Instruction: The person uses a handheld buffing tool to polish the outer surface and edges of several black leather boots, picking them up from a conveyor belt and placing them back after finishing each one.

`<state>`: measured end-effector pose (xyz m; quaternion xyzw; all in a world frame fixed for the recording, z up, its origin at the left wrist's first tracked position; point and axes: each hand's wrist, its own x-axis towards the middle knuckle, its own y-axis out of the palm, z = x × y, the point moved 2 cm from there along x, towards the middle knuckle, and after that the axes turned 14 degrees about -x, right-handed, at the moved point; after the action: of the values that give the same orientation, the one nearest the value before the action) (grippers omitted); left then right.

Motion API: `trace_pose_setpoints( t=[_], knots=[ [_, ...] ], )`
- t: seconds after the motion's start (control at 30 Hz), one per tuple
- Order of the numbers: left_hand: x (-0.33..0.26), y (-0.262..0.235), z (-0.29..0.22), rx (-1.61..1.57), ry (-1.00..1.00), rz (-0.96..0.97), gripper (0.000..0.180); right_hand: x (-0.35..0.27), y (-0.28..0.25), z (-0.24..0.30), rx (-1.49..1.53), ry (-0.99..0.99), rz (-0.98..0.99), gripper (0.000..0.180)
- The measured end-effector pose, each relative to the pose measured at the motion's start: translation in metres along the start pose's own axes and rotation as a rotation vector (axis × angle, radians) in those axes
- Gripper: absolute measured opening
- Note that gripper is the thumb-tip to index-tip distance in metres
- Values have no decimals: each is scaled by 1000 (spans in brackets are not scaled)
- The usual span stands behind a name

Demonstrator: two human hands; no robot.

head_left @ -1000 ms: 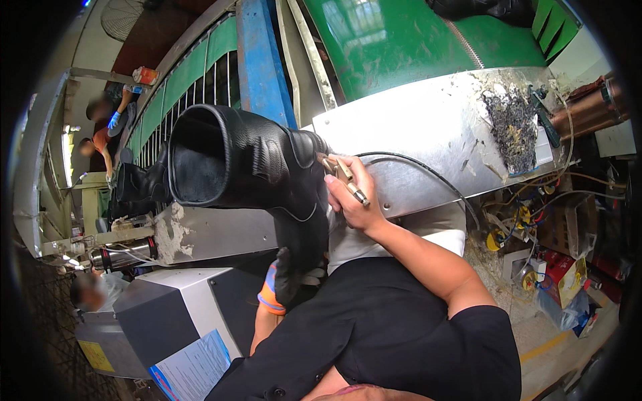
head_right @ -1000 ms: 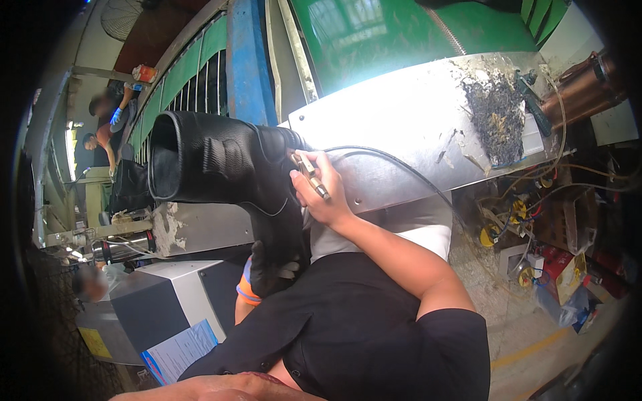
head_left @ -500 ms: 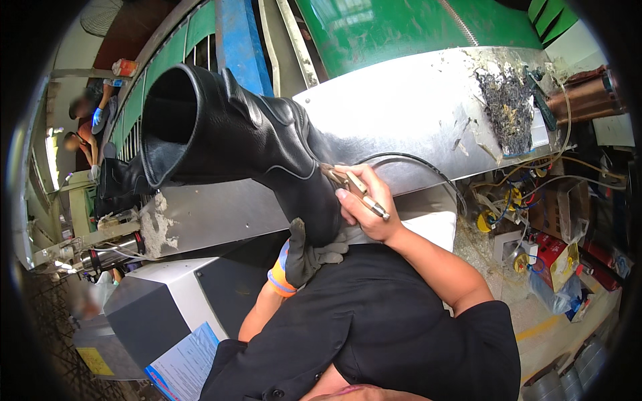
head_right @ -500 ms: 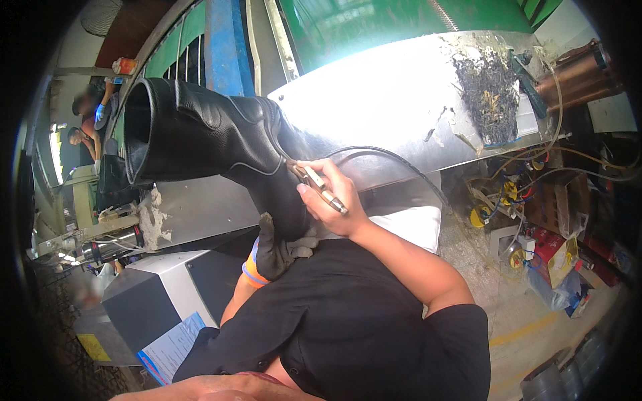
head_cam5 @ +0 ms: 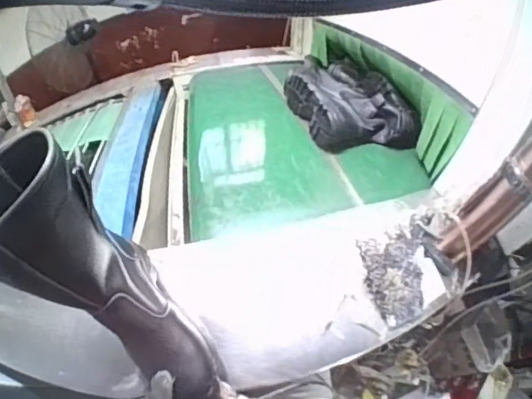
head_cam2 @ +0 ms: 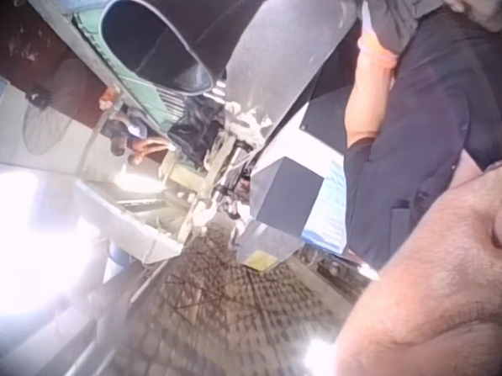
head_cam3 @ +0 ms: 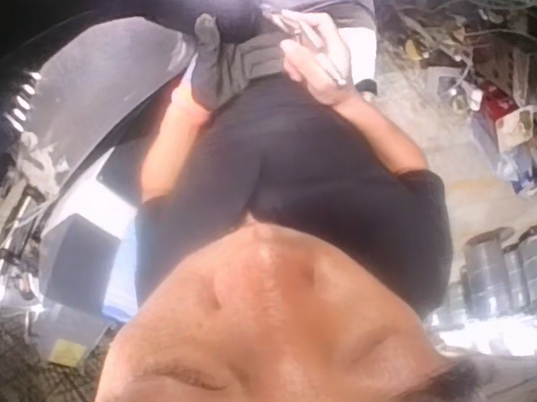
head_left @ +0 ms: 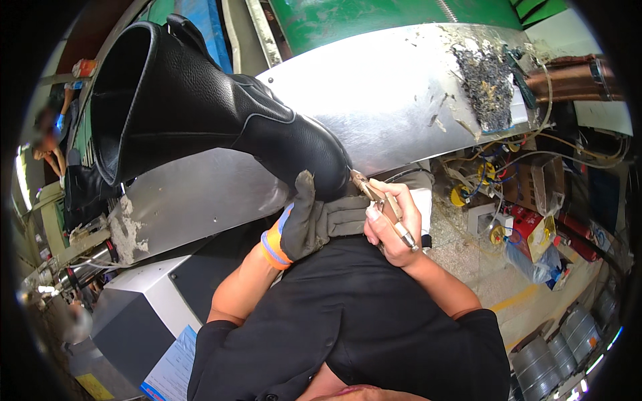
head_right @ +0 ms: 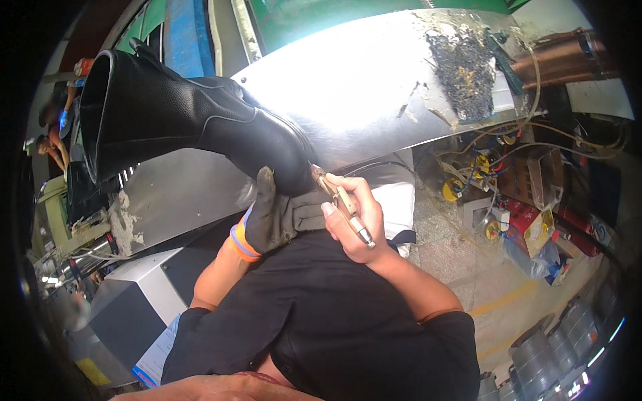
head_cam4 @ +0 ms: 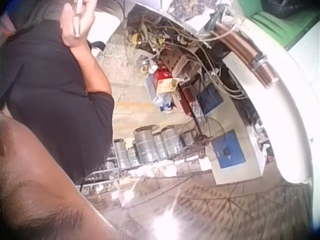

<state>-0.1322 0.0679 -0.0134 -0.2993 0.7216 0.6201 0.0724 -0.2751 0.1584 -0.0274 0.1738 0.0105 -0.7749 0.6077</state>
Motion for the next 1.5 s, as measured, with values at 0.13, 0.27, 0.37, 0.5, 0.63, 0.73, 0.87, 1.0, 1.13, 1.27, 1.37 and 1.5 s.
trace_pose_setpoints(
  t=[0.13,0.27,0.37,0.5,0.63,0.73,0.87,1.0,1.13,1.27,1.37,1.5],
  knots=[
    [24,6,-6,33,-94,72,96,1,-4,1,-33,-96,-107,37],
    [51,1,-14,112,-143,189,93,12,-5,1,-43,-205,-187,38],
    [56,-4,-19,23,-208,232,84,23,-6,4,16,-214,-201,35],
    [0,-16,-76,793,-2,124,61,30,-11,5,-12,-242,-226,31],
    [-84,-45,-187,1487,288,-456,44,43,-17,2,-46,-264,-169,29],
    [-106,-45,-231,1814,722,-787,34,56,-24,6,-58,-275,-178,27],
    [-74,-65,-230,1576,1121,-493,24,78,-28,21,-29,-294,-176,25],
    [-62,-43,-185,2062,1315,-602,24,118,-33,30,134,-223,-119,22],
    [-71,-28,-140,1937,1311,-641,24,128,-33,36,337,-149,-118,11],
    [-70,-33,-142,1619,1274,-713,25,99,-27,25,216,-282,-177,13],
    [-66,-24,-143,1991,1325,-681,25,79,-14,3,-75,-359,-265,31],
    [-67,-27,-149,2026,1428,-655,27,63,6,-7,-458,-507,-342,39]
  ],
)
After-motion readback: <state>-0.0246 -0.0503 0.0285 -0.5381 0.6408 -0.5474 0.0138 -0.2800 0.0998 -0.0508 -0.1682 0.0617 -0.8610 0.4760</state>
